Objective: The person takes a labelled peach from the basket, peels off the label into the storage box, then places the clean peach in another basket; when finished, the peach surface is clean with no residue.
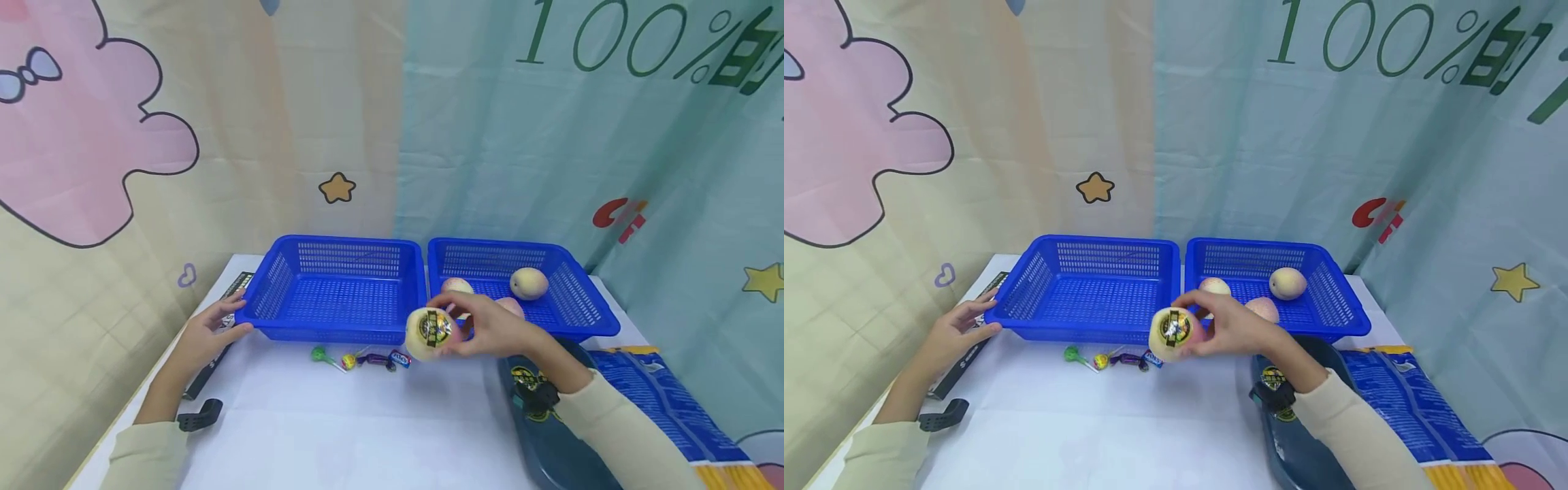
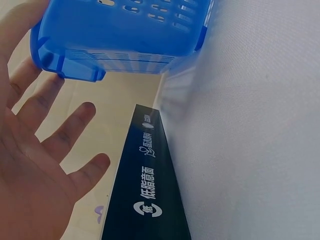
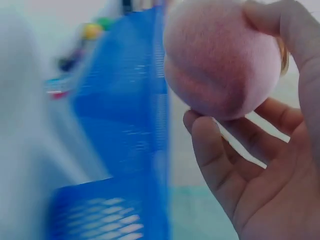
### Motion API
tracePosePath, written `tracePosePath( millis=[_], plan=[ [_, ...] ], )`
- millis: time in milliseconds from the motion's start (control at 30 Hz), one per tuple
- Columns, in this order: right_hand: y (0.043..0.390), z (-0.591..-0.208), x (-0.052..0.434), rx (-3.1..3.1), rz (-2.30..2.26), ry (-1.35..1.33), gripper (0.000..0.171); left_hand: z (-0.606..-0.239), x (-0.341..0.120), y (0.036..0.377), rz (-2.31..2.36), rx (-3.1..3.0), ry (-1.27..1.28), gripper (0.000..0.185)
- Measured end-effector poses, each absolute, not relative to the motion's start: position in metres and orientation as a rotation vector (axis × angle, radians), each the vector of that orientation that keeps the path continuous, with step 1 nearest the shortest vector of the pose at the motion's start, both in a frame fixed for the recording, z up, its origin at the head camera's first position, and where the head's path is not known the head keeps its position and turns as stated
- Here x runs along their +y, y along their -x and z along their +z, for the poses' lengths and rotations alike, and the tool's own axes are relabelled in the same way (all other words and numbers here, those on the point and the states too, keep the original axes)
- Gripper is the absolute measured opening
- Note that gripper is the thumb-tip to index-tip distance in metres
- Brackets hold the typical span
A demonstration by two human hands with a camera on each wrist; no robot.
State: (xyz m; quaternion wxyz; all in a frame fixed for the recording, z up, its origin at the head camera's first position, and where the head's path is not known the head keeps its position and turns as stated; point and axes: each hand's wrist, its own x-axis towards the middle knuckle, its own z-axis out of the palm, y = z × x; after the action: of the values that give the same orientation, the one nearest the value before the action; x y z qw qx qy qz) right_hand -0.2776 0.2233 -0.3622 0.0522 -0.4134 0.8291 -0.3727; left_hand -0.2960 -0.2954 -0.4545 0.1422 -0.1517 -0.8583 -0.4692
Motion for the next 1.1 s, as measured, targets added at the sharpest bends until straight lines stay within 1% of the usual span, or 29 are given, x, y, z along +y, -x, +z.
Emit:
tracePosePath(
  millis=[100,167,267,467,767,867,1000,1100],
  plan=[
    [0.261,-0.383,0.237,2.533,-1.086,1.144,0.062,-0.454,-0.296,0.295,-1.323,-2.498,0.426,0.046],
    [0.257,-0.394,0.239,2.529,-1.021,1.091,0.061,-0.455,-0.298,0.293,-1.303,-2.507,0.411,0.046],
    [0.256,-0.407,0.238,2.502,-0.929,1.058,0.059,-0.456,-0.3,0.292,-1.314,-2.494,0.404,0.046],
    [0.263,-0.424,0.231,2.468,-0.788,1.043,0.062,-0.456,-0.297,0.292,-1.328,-2.493,0.397,0.047],
    [0.261,-0.423,0.231,2.446,-0.721,1.015,0.063,-0.451,-0.293,0.295,-1.349,-2.491,0.428,0.049],
    [0.257,-0.422,0.232,2.458,-0.705,0.987,0.065,-0.446,-0.29,0.293,-1.3,-2.501,0.461,0.052],
    [0.254,-0.42,0.233,2.496,-0.644,0.991,0.066,-0.431,-0.272,0.285,-1.127,-2.482,0.594,0.059],
    [0.252,-0.414,0.236,2.517,-0.613,1.003,0.069,-0.417,-0.243,0.276,-1.005,-2.446,0.758,0.059]
  ],
)
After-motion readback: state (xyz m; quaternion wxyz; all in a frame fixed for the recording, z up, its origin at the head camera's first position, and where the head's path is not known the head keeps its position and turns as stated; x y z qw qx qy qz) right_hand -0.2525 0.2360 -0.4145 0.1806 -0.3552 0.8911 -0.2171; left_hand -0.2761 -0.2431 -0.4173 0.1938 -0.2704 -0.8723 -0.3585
